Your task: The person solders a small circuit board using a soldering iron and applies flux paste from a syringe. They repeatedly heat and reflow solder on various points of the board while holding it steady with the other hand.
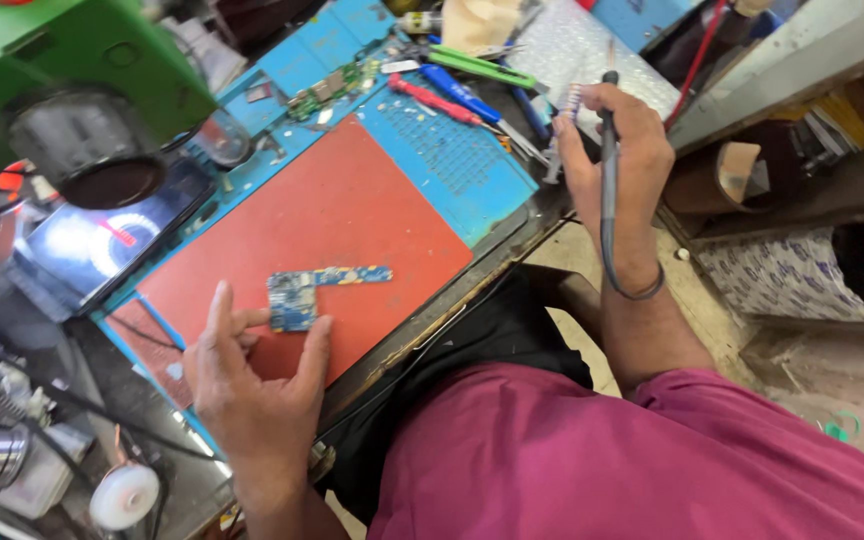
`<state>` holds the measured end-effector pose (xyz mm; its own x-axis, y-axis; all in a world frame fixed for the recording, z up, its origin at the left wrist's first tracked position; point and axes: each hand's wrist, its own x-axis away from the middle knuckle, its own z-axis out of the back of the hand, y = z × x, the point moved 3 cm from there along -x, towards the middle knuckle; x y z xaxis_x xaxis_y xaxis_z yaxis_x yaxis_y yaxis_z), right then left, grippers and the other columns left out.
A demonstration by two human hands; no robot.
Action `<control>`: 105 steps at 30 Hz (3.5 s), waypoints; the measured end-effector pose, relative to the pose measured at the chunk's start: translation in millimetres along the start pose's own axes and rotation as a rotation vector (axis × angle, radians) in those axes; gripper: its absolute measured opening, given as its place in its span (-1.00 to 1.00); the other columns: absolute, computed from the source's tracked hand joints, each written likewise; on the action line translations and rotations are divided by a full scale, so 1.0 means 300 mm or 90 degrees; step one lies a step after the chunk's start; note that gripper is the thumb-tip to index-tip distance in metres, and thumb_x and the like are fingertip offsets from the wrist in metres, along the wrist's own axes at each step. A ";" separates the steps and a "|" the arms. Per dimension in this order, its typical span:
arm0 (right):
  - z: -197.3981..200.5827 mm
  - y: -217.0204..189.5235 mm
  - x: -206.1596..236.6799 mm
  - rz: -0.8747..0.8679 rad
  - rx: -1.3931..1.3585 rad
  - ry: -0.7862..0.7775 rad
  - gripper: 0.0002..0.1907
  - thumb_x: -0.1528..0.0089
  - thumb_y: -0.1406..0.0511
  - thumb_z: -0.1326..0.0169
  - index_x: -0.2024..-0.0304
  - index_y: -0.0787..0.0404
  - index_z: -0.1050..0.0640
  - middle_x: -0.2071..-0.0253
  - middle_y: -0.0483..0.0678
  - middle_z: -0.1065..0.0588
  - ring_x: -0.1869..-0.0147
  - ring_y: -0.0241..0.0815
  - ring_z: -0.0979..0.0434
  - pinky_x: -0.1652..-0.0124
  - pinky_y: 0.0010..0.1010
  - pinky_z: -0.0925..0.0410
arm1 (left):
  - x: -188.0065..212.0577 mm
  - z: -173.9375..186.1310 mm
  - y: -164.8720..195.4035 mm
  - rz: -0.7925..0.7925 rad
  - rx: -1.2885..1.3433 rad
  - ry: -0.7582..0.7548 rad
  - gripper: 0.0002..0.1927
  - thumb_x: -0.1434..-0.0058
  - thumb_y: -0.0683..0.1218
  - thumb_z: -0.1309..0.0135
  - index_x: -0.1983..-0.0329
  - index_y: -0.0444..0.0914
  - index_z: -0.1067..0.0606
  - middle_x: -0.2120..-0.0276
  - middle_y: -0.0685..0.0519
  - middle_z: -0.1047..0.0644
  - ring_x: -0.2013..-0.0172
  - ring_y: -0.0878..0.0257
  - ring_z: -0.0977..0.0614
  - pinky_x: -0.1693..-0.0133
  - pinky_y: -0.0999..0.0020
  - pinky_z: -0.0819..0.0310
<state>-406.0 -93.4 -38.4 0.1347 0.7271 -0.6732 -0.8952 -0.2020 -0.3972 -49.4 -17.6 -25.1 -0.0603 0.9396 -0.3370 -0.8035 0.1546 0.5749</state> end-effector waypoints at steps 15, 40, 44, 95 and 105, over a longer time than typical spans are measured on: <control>-0.026 -0.027 0.089 0.021 -0.261 0.100 -0.61 -0.40 0.62 -0.23 -0.14 0.31 -0.37 -0.07 0.14 -0.45 -0.01 0.01 -0.58 -0.01 -0.35 -0.51 | -0.027 0.067 0.001 -0.105 0.004 -0.068 0.00 -0.14 -0.08 -0.27 -0.51 -0.42 0.02 -0.20 -0.06 -0.53 -0.21 -0.08 -0.45 -0.21 0.01 -0.24; -0.228 -0.376 0.125 0.156 -0.593 -0.348 -0.67 -0.44 0.50 -0.03 -0.15 0.13 -0.25 0.05 0.05 -0.35 0.11 -0.27 -0.39 0.12 -0.48 -0.33 | 0.019 0.053 -0.098 -0.018 0.098 -0.001 0.03 -0.21 -0.05 -0.38 -0.55 -0.37 0.00 -0.08 0.03 -0.51 -0.11 0.06 -0.50 -0.22 0.13 -0.36; -0.218 -0.398 0.116 0.166 -0.584 -0.377 -0.57 -0.32 0.51 -0.09 -0.13 0.14 -0.23 0.02 0.06 -0.32 0.09 -0.26 -0.38 0.12 -0.47 -0.33 | 0.017 0.053 -0.098 -0.027 0.096 -0.006 0.05 -0.17 -0.02 -0.40 -0.55 -0.36 -0.01 -0.10 0.03 -0.51 -0.11 0.06 -0.49 -0.23 0.12 -0.36; -0.247 -0.421 0.139 0.234 -0.521 -0.327 -0.68 -0.46 0.50 -0.01 -0.08 0.13 -0.19 0.06 0.05 -0.32 0.13 -0.21 -0.47 0.16 -0.42 -0.39 | 0.019 0.039 -0.110 -0.021 0.106 0.019 0.09 -0.17 -0.03 -0.44 -0.55 -0.35 0.03 -0.04 0.00 -0.53 -0.09 0.09 -0.51 -0.19 0.16 -0.41; -0.173 -0.427 0.181 0.045 -0.675 -0.170 -0.63 -0.38 0.41 -0.11 0.00 0.09 -0.17 0.07 0.06 -0.30 0.16 -0.21 -0.50 0.33 -0.48 -0.51 | 0.051 0.077 -0.067 0.144 0.131 -0.035 -0.31 -0.15 0.04 -0.40 -0.24 -0.19 -0.32 0.04 0.00 -0.55 0.10 0.17 -0.54 -0.01 0.26 -0.48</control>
<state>-261.9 -62.0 -56.3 -0.1137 0.7847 -0.6094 -0.0602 -0.6177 -0.7841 -20.6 0.7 -24.4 -0.1872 0.9715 -0.1451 -0.6363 -0.0074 0.7714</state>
